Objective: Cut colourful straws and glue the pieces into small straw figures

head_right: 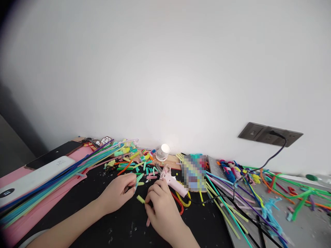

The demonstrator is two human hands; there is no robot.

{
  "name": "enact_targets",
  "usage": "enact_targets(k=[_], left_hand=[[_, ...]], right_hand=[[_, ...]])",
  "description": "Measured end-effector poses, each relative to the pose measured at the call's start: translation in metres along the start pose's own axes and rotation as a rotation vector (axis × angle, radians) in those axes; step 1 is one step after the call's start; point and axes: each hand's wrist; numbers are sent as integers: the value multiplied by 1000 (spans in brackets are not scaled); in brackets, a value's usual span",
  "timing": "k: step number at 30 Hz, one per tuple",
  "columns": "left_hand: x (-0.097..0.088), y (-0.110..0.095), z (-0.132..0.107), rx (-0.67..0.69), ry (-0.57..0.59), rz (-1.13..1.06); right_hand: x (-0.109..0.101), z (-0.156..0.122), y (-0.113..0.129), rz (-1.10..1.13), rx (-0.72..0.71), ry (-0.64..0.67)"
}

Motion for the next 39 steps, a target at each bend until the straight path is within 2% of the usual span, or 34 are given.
enact_targets(k=[4, 9, 16, 20, 24, 29, 32, 37, 39], left_hand=[[4, 3, 3, -32, -47, -8], [9, 6, 5, 20, -49, -10], [8, 7, 4, -2, -55, 6], [7, 5, 3, -15, -28, -56], [6, 3, 2, -10, 38, -194], [7, 3, 2, 15, 103, -263], [5, 1, 1, 16, 76, -269], [0, -1, 0, -23, -21, -278], [-1, -1, 1, -40, -27, -282]], right_hand=[[0, 0, -5, 50, -12, -54], [1, 1, -8, 73, -16, -100], [-4, 2, -7, 23, -38, -77], [-4, 1, -5, 23, -10, -73], [-6, 0, 0, 37, -2, -18], [-7, 1, 8, 15, -51, 125], [-6, 2, 9, 0, -64, 147], [-8, 0, 1, -50, -16, 29], [-11, -1, -1, -94, 0, 32]])
Point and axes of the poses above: each hand's wrist, its own z-axis towards the middle knuckle, its own x-axis out of the palm, y = z × x, and after that the axes turned 12 degrees about -x, right-handed
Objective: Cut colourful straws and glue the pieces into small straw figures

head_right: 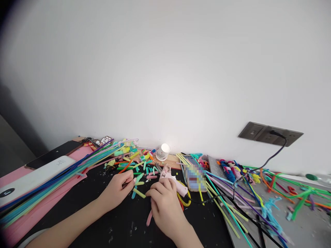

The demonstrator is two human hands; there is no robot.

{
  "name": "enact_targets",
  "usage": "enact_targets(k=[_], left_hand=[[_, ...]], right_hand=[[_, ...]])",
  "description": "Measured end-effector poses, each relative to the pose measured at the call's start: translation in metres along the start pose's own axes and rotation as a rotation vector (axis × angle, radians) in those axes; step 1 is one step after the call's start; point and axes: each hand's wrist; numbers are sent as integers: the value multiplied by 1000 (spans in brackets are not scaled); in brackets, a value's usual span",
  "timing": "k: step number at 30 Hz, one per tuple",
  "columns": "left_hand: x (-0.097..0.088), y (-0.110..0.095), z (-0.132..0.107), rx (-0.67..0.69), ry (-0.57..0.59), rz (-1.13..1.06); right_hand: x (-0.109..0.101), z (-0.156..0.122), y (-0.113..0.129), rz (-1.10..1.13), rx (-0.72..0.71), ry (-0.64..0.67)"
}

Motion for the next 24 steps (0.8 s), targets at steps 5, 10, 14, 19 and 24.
enact_targets(k=[5, 10, 14, 19, 24], left_hand=[[2, 2, 0, 11, 2, 3], [2, 1, -1, 36, 20, 12], [0, -6, -5, 89, 144, 82], [0, -13, -10, 194, 333, 230], [3, -13, -10, 253, 338, 313]], right_hand=[[-6, -4, 0, -28, 15, 134], [-3, -4, 1, 30, 47, 166], [4, -3, -2, 49, 68, 118], [11, -1, -5, 44, 108, 13], [8, -1, -1, 47, 89, 32]])
Point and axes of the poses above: each hand's wrist, its own z-axis towards the middle knuckle, its own x-axis out of the palm, y = z × x, and after that the axes turned 12 degrees about -x, right-handed
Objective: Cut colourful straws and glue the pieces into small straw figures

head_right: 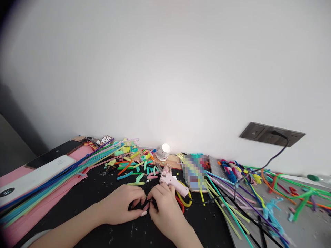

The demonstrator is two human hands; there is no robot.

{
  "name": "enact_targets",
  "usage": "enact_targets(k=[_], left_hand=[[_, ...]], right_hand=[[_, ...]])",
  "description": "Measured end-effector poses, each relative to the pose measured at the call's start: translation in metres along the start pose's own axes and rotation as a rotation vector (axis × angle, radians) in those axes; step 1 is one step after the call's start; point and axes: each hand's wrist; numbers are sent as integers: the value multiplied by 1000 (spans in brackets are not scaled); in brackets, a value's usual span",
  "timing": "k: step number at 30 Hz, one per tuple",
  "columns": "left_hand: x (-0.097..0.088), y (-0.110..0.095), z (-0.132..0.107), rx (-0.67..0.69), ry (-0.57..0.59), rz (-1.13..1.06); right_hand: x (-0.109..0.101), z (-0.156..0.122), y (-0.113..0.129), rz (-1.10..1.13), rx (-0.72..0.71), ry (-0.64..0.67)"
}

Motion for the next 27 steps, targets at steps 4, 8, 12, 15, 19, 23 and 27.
enact_targets(k=[4, 8, 12, 15, 19, 23, 27], left_hand=[[1, 0, 1, 0, -14, 26], [0, 0, 1, -16, -19, 30], [0, 1, 1, -27, -36, -14], [-1, 1, 2, -29, -51, -101], [-2, 1, 3, -42, -40, -222], [-2, 2, 4, -76, -33, -304], [-2, 2, 5, -90, -17, -335]], right_hand=[[-1, -1, 2, -16, -32, 63], [1, -1, 1, -21, -28, 50], [2, 1, -3, 54, -16, -30], [4, 1, -5, 121, 13, -79], [4, 2, -6, 168, 59, -109], [0, 2, -4, 180, 34, -93], [-1, 1, -3, 134, 22, -63]])
Point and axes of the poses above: each hand's wrist, its own z-axis towards the middle knuckle, its own x-axis out of the palm, y = z × x, and after that the axes turned 12 degrees about -x, right-handed
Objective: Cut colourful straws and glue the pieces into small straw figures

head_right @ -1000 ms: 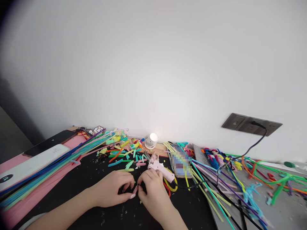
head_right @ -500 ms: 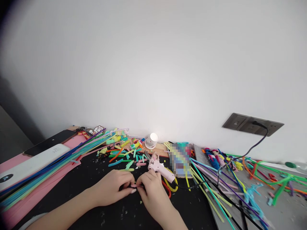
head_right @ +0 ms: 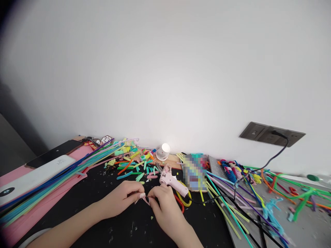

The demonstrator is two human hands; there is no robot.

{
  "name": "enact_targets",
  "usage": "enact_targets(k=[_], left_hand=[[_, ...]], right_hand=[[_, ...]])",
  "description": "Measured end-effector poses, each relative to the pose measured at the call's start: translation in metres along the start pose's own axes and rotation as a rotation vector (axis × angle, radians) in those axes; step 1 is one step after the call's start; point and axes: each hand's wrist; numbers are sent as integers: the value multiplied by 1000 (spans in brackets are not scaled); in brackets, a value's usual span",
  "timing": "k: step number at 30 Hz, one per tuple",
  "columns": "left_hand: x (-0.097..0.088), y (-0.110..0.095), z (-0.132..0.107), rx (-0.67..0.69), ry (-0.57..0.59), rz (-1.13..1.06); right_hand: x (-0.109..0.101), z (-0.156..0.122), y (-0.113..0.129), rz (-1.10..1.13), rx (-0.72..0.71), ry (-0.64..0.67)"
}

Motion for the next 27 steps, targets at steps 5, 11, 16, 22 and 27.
enact_targets(k=[5, 11, 16, 22, 27], left_hand=[[1, 1, 0, -1, 37, -24], [0, 3, -2, 5, -14, 99], [-1, 9, -1, -40, -107, 248], [-2, 10, 6, -35, -219, 260], [-2, 10, 10, 90, -214, 355]], right_hand=[[2, -1, 0, -31, 9, 22], [2, -1, -4, -35, 48, -28], [0, -1, -11, -57, 103, -135], [1, -2, -14, -97, 116, -194], [1, -1, -12, -98, 124, -198]])
Point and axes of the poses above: each hand's wrist, its own z-axis towards the middle knuckle, its own x-axis out of the palm, y = z × x, and after that the axes turned 12 degrees about -x, right-handed
